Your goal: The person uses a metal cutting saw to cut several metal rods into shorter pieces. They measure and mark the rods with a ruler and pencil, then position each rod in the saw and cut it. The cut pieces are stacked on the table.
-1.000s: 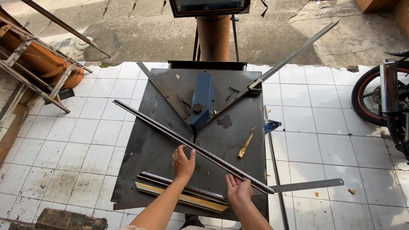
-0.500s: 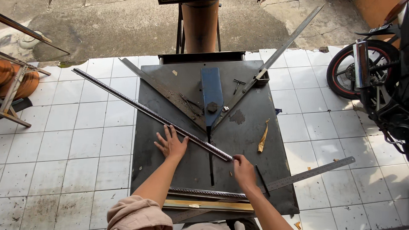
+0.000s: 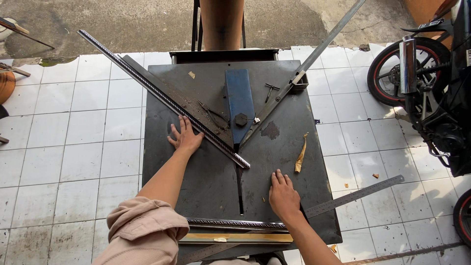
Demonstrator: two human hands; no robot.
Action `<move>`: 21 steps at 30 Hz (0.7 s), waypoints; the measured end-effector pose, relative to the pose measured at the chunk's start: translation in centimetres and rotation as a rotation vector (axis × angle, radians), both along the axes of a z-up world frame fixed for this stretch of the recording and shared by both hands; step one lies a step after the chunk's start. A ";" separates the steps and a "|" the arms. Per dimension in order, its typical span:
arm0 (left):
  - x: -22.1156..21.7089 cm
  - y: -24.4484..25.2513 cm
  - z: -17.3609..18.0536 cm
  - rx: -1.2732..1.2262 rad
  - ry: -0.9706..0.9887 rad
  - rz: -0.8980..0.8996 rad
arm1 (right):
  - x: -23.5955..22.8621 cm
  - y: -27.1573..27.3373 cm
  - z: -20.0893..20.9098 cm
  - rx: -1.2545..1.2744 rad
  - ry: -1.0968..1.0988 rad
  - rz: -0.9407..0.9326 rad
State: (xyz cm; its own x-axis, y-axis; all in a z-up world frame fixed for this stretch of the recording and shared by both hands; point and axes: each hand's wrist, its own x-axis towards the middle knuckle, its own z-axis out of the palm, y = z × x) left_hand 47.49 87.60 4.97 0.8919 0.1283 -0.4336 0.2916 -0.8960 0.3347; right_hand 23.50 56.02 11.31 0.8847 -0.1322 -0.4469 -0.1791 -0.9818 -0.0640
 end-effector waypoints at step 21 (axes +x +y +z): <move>-0.8 -1.4 3.4 -0.035 0.013 0.043 | 1.1 -0.3 -2.7 -0.029 0.071 0.067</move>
